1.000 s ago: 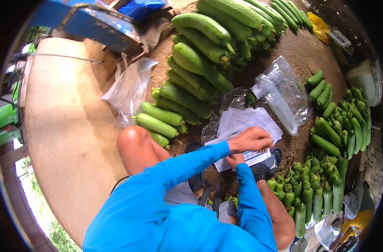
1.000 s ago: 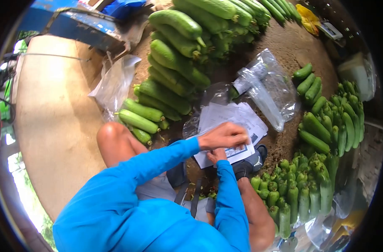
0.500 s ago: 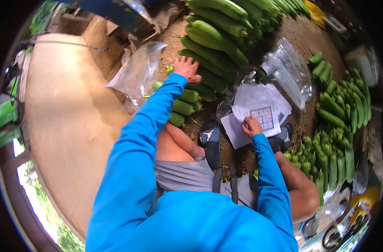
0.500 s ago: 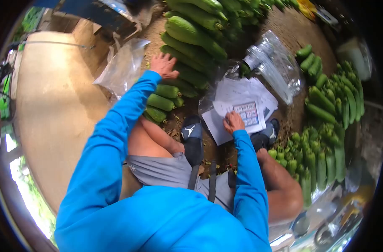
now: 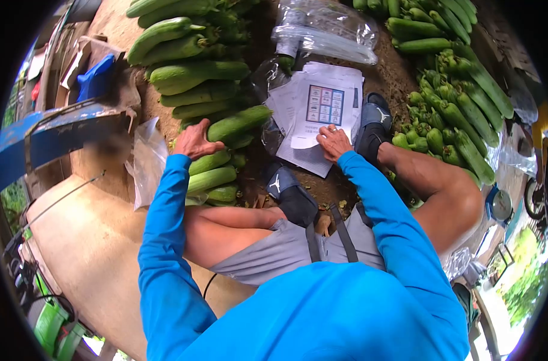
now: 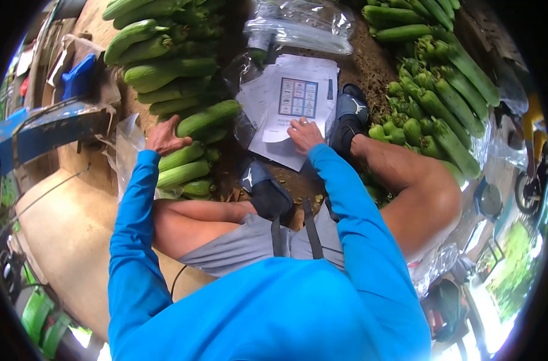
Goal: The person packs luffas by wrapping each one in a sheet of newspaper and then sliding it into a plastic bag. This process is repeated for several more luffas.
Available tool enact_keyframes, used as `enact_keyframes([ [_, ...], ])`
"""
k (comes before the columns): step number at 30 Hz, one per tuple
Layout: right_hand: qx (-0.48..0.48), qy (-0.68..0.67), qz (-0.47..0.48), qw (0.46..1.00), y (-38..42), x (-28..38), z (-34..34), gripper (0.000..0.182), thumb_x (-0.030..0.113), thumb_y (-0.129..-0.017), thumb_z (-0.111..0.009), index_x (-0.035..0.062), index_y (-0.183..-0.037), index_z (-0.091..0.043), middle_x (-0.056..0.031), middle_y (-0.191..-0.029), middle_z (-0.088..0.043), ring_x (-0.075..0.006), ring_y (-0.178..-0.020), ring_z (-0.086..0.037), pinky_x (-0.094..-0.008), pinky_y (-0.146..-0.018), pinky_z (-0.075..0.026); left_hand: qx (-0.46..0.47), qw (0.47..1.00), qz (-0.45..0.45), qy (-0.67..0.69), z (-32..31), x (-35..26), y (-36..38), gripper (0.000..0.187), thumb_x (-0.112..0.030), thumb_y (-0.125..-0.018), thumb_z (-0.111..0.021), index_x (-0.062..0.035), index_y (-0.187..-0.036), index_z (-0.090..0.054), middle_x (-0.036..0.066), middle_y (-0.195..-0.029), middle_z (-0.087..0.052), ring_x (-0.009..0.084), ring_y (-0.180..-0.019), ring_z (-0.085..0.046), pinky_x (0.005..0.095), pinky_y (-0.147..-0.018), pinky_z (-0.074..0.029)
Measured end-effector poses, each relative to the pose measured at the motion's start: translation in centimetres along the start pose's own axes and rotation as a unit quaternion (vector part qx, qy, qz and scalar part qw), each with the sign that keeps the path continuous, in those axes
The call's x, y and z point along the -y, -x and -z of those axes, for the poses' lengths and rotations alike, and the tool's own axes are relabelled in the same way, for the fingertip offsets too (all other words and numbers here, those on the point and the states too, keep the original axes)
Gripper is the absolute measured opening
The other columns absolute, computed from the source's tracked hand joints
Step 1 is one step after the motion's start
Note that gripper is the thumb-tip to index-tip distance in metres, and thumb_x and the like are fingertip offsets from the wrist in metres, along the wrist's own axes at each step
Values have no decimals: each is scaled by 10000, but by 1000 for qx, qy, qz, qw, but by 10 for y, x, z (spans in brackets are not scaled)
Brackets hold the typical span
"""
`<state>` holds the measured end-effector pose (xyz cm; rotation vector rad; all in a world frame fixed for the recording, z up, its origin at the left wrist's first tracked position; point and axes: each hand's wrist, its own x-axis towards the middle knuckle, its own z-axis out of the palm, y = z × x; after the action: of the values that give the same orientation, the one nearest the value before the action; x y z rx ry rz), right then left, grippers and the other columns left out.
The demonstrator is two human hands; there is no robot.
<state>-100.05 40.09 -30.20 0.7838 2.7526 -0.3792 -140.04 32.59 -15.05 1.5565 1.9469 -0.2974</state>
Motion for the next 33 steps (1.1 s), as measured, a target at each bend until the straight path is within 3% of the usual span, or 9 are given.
enact_keyframes([
  [3, -131, -76, 66, 986, -3, 13, -10, 342, 120, -649, -712, 122, -977, -616, -82, -1116, -522, -280, -1080, -498, -407, -799, -457, -23, 990, -73, 120, -23, -35, -22, 687, -500, -654, -694, 23, -1079, -560, 299, -962, -644, 474, -926, -618, 506, -796, -483],
  [7, -36, -124, 34, 991, 6, 28, -12, 268, 117, -721, -652, 112, -987, -626, -120, -1146, -510, -302, -1092, -487, -430, -839, -445, 22, 973, -95, 209, -44, -108, -66, 670, -485, -652, -686, 26, -1071, -573, 295, -959, -641, 436, -912, -633, 485, -780, -474],
  [12, -35, -124, -25, 991, 25, 31, -7, 264, 135, -760, -649, 104, -1021, -629, -130, -1161, -493, -322, -1105, -473, -453, -872, -428, 46, 972, -143, 183, -93, -160, -115, 597, -447, -650, -682, 24, -1000, -571, 283, -873, -633, 442, -876, -622, 476, -758, -465],
  [15, -106, -123, -73, 984, 41, 30, -8, 253, 175, -777, -664, 107, -1014, -608, -116, -1179, -477, -311, -1108, -458, -459, -909, -393, 86, 961, -219, 145, -104, -167, -126, 583, -429, -639, -694, 13, -995, -561, 275, -897, -633, 445, -889, -615, 484, -764, -462],
  [17, -91, -130, -81, 984, 48, 27, -8, 240, 177, -776, -666, 113, -999, -605, -110, -1180, -475, -307, -1113, -451, -457, -907, -392, 117, 948, -275, 108, -112, -165, -129, 592, -433, -643, -708, -17, -1029, -541, 228, -980, -636, 421, -949, -606, 495, -802, -472],
  [23, -121, -165, -102, 974, 49, 33, -4, 204, 178, -771, -672, 124, -952, -595, -84, -1169, -470, -285, -1130, -435, -449, -910, -395, 110, 950, -285, 65, -122, -167, -133, 628, -425, -649, -707, -27, -1095, -514, 211, -1076, -607, 402, -1014, -594, 486, -843, -482],
  [33, -137, -225, -148, 953, 44, 24, 2, 207, 177, -753, -685, 107, -938, -622, -65, -1221, -507, -289, -1195, -442, -463, -999, -374, 92, 927, -361, 28, -141, -150, -128, 679, -411, -662, -671, -27, -1200, -514, 211, -1070, -585, 405, -1021, -551, 462, -894, -450],
])
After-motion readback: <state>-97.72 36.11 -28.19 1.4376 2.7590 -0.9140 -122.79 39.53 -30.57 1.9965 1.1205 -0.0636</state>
